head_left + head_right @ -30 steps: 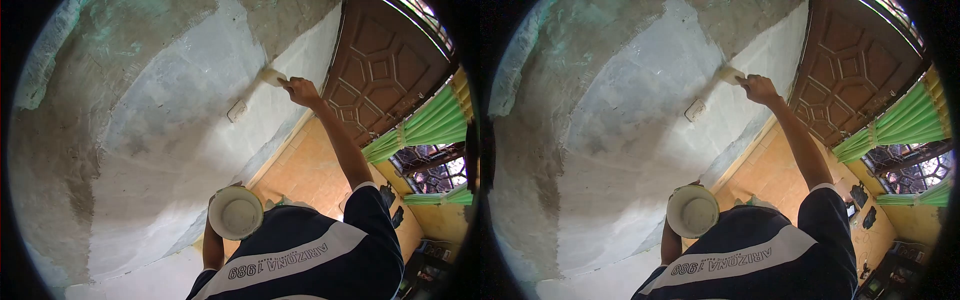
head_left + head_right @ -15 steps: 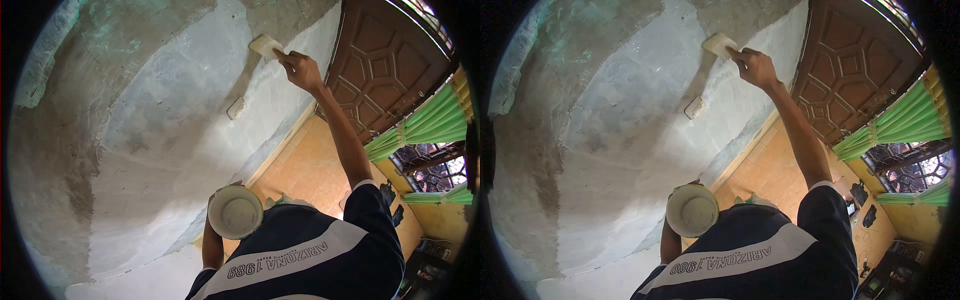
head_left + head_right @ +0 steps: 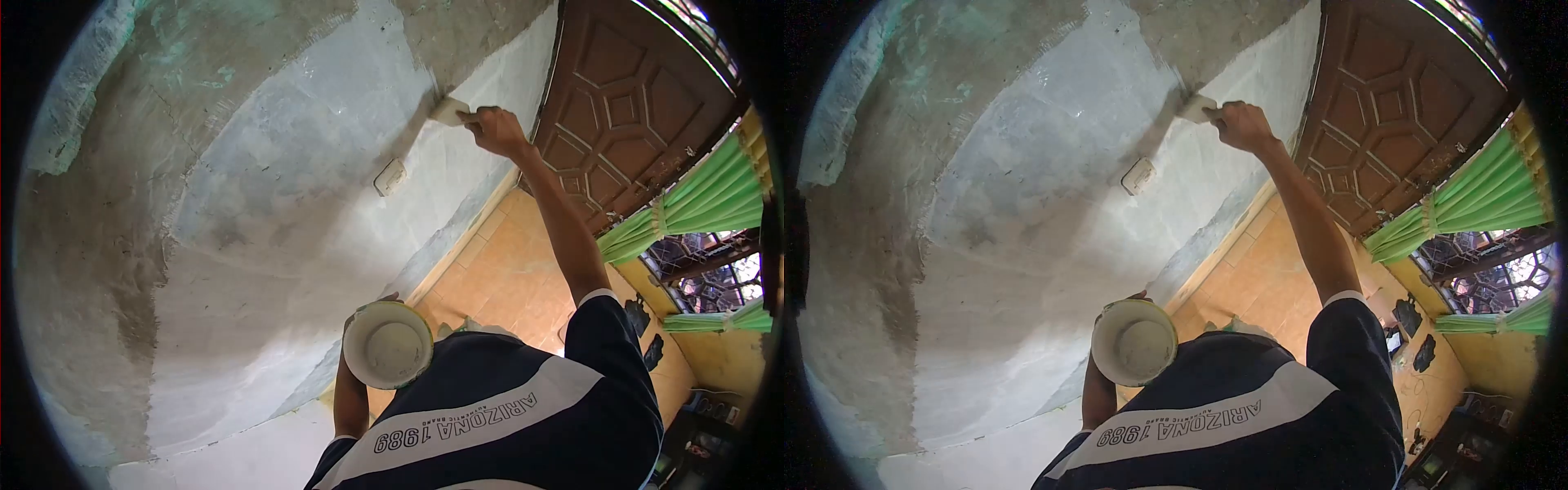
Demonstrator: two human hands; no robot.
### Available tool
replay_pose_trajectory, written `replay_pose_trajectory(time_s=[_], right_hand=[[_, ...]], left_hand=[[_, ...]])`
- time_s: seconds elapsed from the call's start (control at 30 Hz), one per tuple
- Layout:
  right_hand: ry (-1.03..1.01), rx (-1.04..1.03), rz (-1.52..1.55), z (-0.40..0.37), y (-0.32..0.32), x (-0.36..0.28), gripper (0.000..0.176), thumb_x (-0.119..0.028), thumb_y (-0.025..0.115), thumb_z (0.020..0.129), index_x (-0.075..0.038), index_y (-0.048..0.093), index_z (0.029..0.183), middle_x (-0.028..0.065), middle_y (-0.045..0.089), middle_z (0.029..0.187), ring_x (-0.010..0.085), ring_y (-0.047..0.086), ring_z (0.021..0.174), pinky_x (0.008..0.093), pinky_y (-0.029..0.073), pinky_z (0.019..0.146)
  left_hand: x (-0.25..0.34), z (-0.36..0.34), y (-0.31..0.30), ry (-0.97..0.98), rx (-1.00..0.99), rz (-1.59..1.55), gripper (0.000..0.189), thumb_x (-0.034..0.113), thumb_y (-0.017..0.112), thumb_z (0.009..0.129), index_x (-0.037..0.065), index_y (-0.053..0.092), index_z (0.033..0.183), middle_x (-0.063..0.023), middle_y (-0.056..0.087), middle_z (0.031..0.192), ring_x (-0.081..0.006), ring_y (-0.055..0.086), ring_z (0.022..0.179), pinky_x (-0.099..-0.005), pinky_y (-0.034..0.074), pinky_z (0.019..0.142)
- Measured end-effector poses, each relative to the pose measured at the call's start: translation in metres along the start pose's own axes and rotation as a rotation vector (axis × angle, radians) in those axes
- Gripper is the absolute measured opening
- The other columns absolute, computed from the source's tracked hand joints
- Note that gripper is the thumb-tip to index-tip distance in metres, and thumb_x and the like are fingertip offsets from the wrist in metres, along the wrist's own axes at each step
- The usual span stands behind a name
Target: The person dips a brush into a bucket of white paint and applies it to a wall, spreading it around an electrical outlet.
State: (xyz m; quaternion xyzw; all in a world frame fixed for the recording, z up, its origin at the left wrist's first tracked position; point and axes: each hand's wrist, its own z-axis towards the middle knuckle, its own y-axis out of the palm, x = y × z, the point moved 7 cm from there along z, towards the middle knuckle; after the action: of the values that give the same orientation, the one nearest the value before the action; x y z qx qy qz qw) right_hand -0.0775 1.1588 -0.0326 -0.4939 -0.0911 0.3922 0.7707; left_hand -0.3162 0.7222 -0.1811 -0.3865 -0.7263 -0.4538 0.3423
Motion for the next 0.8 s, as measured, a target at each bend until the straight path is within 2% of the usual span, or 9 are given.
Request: replay_pose_trajectory(time_s=[0.07,0.2,0.27,0.33,0.37,0.5,0.57,0.63,0.8], right_hand=[[-0.034,0.056,0.027,0.009,-0.022,-0.006,0.030,-0.015,0.073,0.099,-0.020,0.085,0.127,0.0165,0.080,0.095,0.0365,0.078,0.087,0.0471,0.062,0.075],[-0.056,0.179,0.106,0.013,-0.051,-0.018,0.037,-0.013,0.076,0.101,-0.021,0.081,0.137,0.0142,0.077,0.090,0.0326,0.074,0.079,0.0441,0.060,0.074],[0.023,0.248,0.145,0.009,-0.057,-0.024,0.040,-0.013,0.076,0.101,-0.021,0.079,0.140,0.0139,0.077,0.092,0.0316,0.074,0.080,0.0440,0.061,0.074],[-0.087,0.252,0.148,0.005,-0.015,-0.008,0.042,-0.013,0.075,0.101,-0.021,0.077,0.143,0.0142,0.077,0.094,0.0335,0.075,0.081,0.0450,0.061,0.075],[-0.055,0.209,0.154,0.002,0.004,-0.002,0.040,-0.017,0.071,0.102,-0.025,0.079,0.140,0.0162,0.076,0.094,0.0391,0.075,0.086,0.0490,0.061,0.076],[-0.001,0.025,0.052,-0.022,0.037,0.009,0.035,-0.018,0.071,0.101,-0.024,0.081,0.134,0.0172,0.078,0.096,0.0381,0.077,0.088,0.0505,0.063,0.078],[0.028,-0.154,-0.023,-0.028,0.055,0.018,0.031,-0.018,0.070,0.100,-0.024,0.083,0.128,0.0174,0.078,0.094,0.0380,0.078,0.089,0.0520,0.063,0.077],[0.004,-0.124,-0.026,-0.029,0.058,0.024,0.030,-0.018,0.070,0.100,-0.023,0.083,0.126,0.0176,0.079,0.093,0.0383,0.078,0.089,0.0524,0.063,0.077],[-0.007,-0.006,0.042,0.006,0.003,0.007,0.028,-0.016,0.069,0.100,-0.022,0.085,0.121,0.0180,0.078,0.093,0.0390,0.077,0.089,0.0505,0.062,0.077]], left_hand=[[-0.003,0.000,0.000,-0.029,0.004,-0.081,0.042,0.013,0.066,0.109,-0.003,0.068,0.148,-0.0134,0.079,0.128,-0.0209,0.078,0.106,-0.0362,0.065,0.094],[-0.003,0.001,-0.001,0.016,-0.008,0.031,0.043,0.014,0.067,0.109,-0.003,0.068,0.148,-0.0131,0.079,0.128,-0.0203,0.078,0.106,-0.0356,0.064,0.094],[-0.001,0.002,-0.002,0.014,0.001,0.079,0.043,0.014,0.067,0.109,-0.003,0.068,0.149,-0.0131,0.079,0.128,-0.0202,0.078,0.107,-0.0355,0.064,0.095],[-0.003,0.002,-0.004,-0.016,-0.030,0.073,0.039,0.015,0.065,0.108,-0.006,0.072,0.140,-0.0171,0.072,0.149,-0.0240,0.077,0.117,-0.0398,0.065,0.098],[-0.003,0.002,-0.004,-0.015,-0.029,0.073,0.039,0.015,0.065,0.108,-0.006,0.072,0.140,-0.0171,0.072,0.149,-0.0240,0.077,0.117,-0.0398,0.065,0.098],[-0.004,0.004,-0.007,0.041,-0.025,0.058,0.039,0.014,0.064,0.109,-0.005,0.071,0.141,-0.0166,0.072,0.148,-0.0237,0.077,0.114,-0.0397,0.065,0.098],[-0.002,0.006,-0.005,0.029,-0.020,0.031,0.038,0.014,0.064,0.109,-0.005,0.071,0.142,-0.0165,0.072,0.147,-0.0237,0.078,0.114,-0.0399,0.065,0.098],[0.001,0.004,-0.001,-0.066,0.014,0.030,0.037,0.014,0.063,0.109,-0.006,0.071,0.140,-0.0175,0.071,0.149,-0.0243,0.077,0.117,-0.0403,0.065,0.099],[-0.003,0.008,-0.006,-0.032,0.033,0.040,0.038,0.013,0.063,0.109,-0.006,0.071,0.141,-0.0176,0.072,0.149,-0.0241,0.077,0.115,-0.0401,0.065,0.098]])
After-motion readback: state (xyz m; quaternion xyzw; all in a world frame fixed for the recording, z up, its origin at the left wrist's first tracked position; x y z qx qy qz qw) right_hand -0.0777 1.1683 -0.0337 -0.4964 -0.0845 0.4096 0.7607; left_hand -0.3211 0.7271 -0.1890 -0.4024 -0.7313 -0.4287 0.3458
